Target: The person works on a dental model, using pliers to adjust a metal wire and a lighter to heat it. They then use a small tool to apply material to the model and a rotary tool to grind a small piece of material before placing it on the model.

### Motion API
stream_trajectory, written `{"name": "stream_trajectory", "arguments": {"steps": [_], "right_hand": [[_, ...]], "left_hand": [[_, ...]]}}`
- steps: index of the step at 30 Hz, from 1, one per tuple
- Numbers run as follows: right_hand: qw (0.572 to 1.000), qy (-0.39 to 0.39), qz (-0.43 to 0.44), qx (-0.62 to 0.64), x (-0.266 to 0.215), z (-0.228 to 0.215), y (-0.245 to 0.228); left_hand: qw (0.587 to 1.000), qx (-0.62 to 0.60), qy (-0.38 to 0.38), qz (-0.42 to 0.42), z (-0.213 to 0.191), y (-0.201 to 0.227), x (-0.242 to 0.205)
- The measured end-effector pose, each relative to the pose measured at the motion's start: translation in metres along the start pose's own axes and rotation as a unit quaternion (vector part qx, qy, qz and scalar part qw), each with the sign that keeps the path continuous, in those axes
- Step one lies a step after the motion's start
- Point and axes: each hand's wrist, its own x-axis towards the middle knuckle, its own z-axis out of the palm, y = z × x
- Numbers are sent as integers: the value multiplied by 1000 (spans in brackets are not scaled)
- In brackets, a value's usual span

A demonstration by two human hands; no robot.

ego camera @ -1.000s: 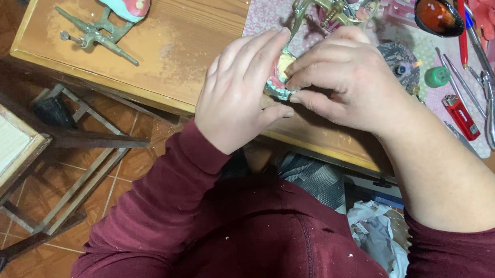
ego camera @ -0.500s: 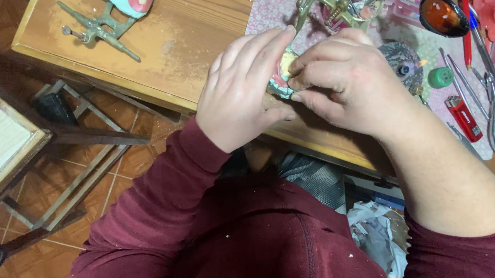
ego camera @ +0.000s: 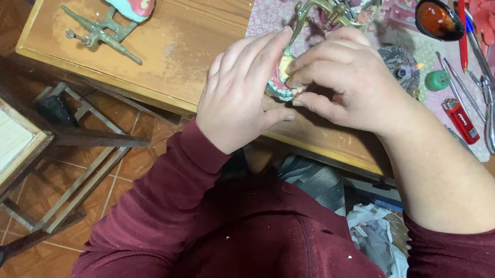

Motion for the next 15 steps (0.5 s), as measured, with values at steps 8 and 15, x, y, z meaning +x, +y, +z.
{"name": "stream_trajectory", "arguments": {"steps": [8, 15], "right_hand": [[1000, 9, -8, 4, 1, 2, -1], [1000, -1, 1, -12, 2, 3, -2]], "left_hand": [[1000, 1, 4, -2, 0, 0, 0], [1000, 1, 6, -1, 0, -1, 0]]}}
